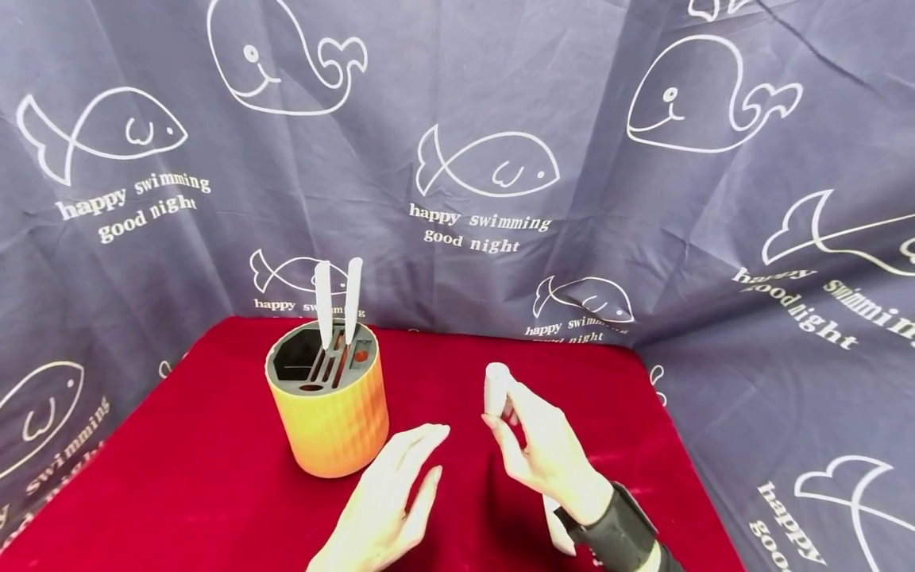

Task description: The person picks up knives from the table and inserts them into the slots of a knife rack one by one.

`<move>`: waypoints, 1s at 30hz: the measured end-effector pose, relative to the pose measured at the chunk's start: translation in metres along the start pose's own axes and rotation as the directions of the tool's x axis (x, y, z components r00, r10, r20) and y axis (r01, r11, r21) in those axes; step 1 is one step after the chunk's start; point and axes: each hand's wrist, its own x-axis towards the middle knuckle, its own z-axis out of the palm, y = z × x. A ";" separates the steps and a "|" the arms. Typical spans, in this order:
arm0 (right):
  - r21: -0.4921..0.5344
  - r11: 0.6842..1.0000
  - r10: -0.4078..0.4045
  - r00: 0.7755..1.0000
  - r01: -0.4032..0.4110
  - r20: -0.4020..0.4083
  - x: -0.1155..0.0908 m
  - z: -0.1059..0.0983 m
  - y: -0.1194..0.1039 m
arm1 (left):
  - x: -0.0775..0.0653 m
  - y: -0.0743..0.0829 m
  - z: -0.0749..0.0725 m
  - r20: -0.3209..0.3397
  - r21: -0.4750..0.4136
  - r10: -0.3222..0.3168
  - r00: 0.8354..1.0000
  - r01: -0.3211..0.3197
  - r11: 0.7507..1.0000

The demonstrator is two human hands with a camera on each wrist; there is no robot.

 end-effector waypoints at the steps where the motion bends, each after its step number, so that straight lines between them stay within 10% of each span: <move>1: 0.004 1.000 -0.002 1.000 0.002 0.000 0.001 0.000 -0.001 | 0.001 0.000 0.000 -0.003 0.001 -0.001 1.000 0.001 1.000; 30: 0.126 0.984 -0.123 0.992 0.125 -0.025 0.027 0.011 -0.022 | 0.021 0.000 -0.008 -0.040 -0.040 -0.021 0.999 0.019 0.999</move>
